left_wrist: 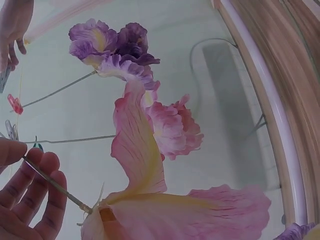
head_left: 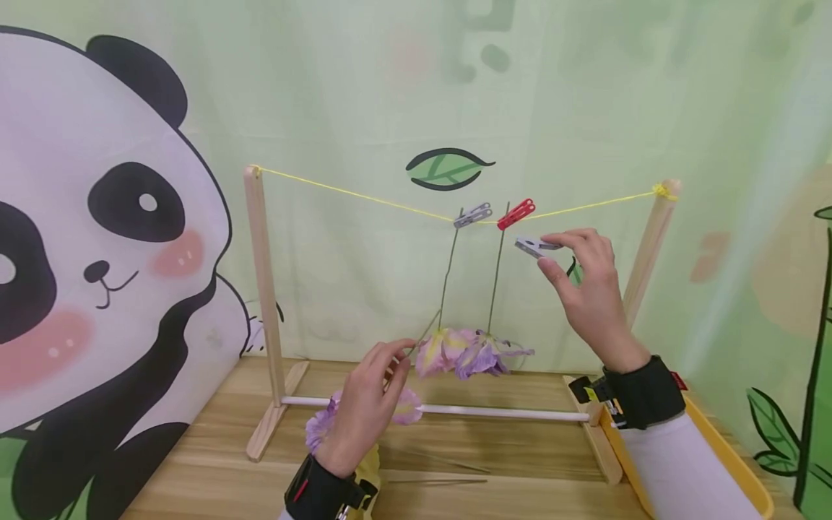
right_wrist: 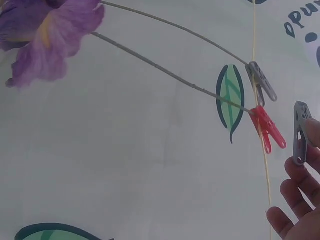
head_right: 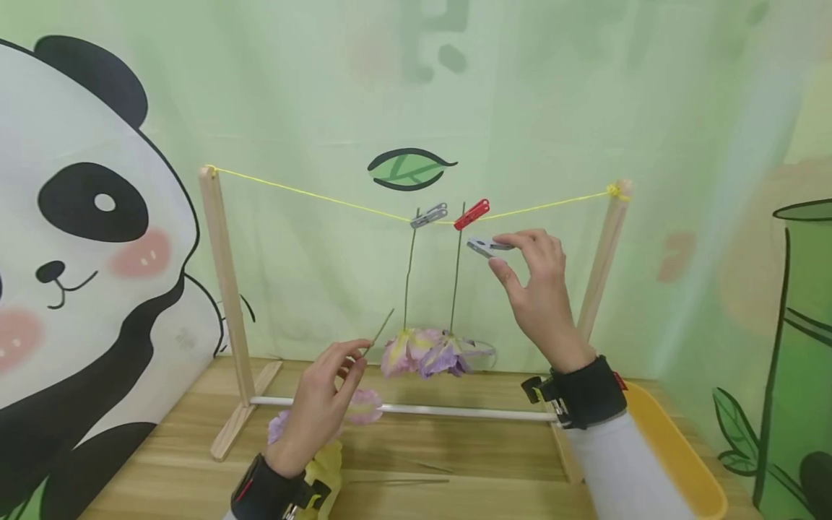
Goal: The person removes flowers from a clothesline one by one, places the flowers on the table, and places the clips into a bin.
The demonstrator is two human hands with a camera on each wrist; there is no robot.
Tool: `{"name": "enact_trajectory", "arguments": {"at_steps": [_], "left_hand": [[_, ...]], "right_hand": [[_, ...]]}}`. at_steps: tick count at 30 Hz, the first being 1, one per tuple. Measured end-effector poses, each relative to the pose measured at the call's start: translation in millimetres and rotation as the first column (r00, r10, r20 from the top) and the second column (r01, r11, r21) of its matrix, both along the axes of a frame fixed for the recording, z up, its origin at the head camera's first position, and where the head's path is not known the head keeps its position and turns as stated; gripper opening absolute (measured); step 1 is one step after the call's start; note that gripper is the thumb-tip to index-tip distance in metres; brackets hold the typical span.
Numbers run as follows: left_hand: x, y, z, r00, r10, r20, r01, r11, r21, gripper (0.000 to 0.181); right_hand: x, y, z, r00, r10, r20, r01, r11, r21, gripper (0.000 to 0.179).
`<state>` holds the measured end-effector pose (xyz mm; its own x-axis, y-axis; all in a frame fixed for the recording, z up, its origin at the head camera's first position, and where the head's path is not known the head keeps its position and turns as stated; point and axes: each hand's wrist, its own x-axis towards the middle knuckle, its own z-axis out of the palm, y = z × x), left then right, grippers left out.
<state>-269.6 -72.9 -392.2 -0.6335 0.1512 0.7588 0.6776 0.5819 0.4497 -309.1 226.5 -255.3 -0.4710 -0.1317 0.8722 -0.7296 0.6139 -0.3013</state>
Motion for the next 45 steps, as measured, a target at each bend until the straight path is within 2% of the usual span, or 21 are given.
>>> {"name": "enact_trajectory", "arguments": {"at_steps": [11, 20, 29, 36, 41, 45], "left_hand": [[-1.5, 3.1, -0.4, 1.000, -0.005, 0.008, 0.005, 1.000, -0.026, 0.030], [-1.0, 9.3, -0.7, 0.998, -0.042, 0.042, 0.046, 0.992, -0.117, 0.032], [4.1, 5.2, -1.4, 0.997, -0.038, 0.066, 0.047, 0.989, -0.138, 0.027], [5.6, 4.7, -3.1, 0.997, -0.049, 0.052, 0.061, 0.967, -0.249, 0.024], [7.1, 5.6, -3.0, 0.993, -0.071, 0.091, 0.094, 0.955, -0.282, 0.024], [8.4, 5.5, -0.7, 0.988, -0.087, 0.127, 0.121, 0.949, -0.291, 0.025]], "right_hand": [[7.9, 30, -12.9, 0.998, -0.052, 0.034, 0.054, 0.997, -0.048, 0.033], [23.3, 58, -33.9, 0.988, -0.128, 0.081, 0.138, 0.981, -0.134, 0.034], [25.6, 77, -54.5, 0.975, -0.183, 0.127, 0.205, 0.962, -0.183, 0.034], [32.1, 97, -73.6, 0.968, -0.228, 0.106, 0.248, 0.939, -0.240, 0.034], [32.7, 111, -88.0, 0.956, -0.270, 0.112, 0.290, 0.925, -0.245, 0.032], [29.0, 124, -94.0, 0.937, -0.332, 0.110, 0.349, 0.911, -0.219, 0.032]]}}
